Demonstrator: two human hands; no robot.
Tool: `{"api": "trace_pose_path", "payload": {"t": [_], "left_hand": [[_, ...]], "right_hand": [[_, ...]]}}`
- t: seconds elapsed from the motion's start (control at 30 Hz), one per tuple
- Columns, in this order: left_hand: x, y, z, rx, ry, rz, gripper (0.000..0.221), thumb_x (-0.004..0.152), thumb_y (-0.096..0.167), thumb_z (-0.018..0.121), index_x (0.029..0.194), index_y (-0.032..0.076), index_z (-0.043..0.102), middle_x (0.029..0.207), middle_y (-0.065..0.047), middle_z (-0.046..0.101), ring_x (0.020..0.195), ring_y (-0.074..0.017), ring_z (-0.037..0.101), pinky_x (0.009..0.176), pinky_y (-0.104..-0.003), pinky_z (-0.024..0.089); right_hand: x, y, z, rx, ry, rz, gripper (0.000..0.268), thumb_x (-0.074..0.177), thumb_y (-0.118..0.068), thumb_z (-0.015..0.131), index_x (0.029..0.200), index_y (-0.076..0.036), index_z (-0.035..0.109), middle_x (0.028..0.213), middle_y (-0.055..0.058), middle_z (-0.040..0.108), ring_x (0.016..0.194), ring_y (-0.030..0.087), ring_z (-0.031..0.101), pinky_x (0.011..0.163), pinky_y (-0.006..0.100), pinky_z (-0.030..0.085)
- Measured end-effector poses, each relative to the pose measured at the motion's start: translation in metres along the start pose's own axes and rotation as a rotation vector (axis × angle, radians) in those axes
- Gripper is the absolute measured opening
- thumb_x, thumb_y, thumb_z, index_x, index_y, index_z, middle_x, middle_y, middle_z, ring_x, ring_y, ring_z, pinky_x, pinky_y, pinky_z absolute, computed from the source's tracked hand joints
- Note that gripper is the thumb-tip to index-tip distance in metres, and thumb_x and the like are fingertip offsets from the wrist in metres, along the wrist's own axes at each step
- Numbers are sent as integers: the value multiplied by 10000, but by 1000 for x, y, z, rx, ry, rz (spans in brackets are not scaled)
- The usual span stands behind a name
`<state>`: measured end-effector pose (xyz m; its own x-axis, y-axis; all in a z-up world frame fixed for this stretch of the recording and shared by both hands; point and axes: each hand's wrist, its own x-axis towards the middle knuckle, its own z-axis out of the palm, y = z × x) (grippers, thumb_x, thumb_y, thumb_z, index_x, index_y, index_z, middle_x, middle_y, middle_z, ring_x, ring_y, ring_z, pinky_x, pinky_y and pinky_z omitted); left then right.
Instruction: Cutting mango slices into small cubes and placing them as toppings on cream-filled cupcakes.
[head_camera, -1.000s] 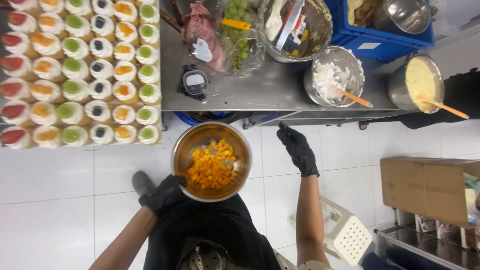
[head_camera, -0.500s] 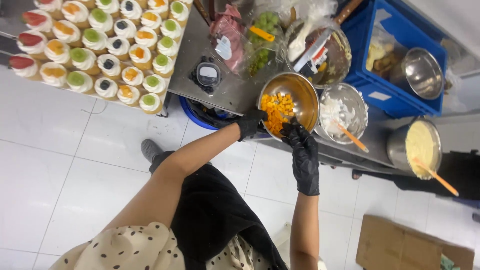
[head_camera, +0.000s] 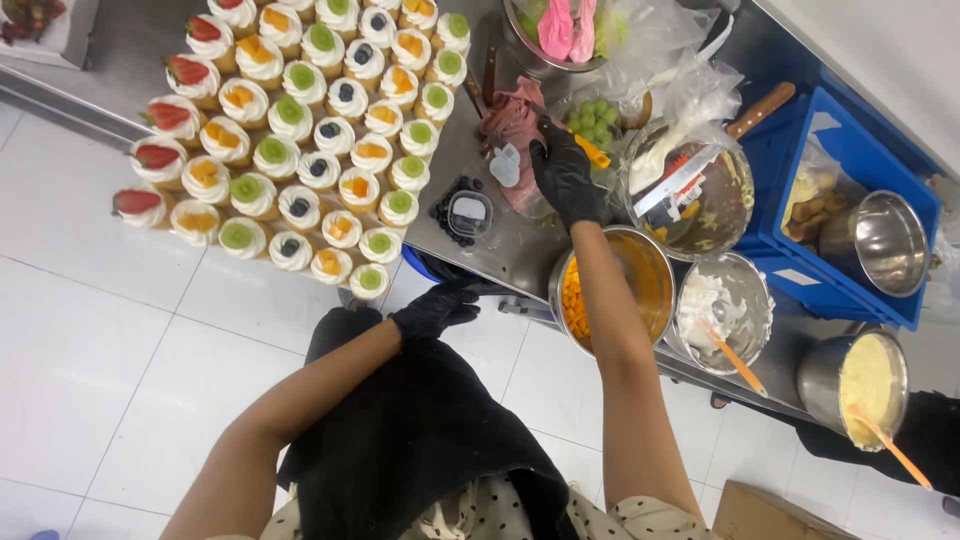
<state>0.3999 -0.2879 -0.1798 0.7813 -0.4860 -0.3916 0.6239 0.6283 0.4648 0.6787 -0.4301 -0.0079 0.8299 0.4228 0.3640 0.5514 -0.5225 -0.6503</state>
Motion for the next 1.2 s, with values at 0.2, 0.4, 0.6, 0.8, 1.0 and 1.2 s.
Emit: {"api": "trace_pose_path", "payload": {"t": [0.2,0.4,0.6,0.8,1.0,1.2], "left_hand": [[22,19,-76,-63,220,219,436,999,178,652,1410,75,548,1203,-99,690,1071,-214,707,906,-378,604],[21,33,-94,-86,98,262,419,975,231,592,1377,121,550,1224,-77,715,1061,-225,711,882,-393,603],[48,66,-76,-125,240,322,432,1025,277,561,1425,115,531,1179,-79,716,1019,-221,712,834,-371,602],[69,35,-112,-154,393,375,452,1076,323,530,1473,109,512,1134,-81,717,977,-217,712,786,-349,601],[116,29,-147,-120,472,421,463,1056,328,479,1495,186,443,1047,-66,712,899,-215,720,706,-330,594],[115,38,-104,0,485,733,470,1081,194,496,1543,141,421,1175,-86,696,1023,-207,697,865,-340,580]], "right_hand": [[13,-17,10,-445,-348,116,410,1066,-368,568,1199,0,691,984,244,726,933,421,682,821,502,520],[-77,-72,63,-313,-525,86,466,1023,-396,481,1404,-177,635,1373,222,606,1174,383,611,975,466,501],[-143,-17,166,-575,-478,-53,771,978,-441,528,1644,-188,233,1694,261,45,1575,446,-32,1140,803,-23],[-107,11,171,-385,-483,-140,850,929,-402,575,1589,42,279,1682,291,149,1569,453,90,1203,694,17],[-14,116,155,517,-152,56,411,962,-172,719,1346,-63,622,1331,208,623,1235,383,617,1069,446,510],[39,164,123,-216,-116,-25,589,829,-40,729,1384,11,537,1282,284,573,1193,451,547,993,450,452]]}}
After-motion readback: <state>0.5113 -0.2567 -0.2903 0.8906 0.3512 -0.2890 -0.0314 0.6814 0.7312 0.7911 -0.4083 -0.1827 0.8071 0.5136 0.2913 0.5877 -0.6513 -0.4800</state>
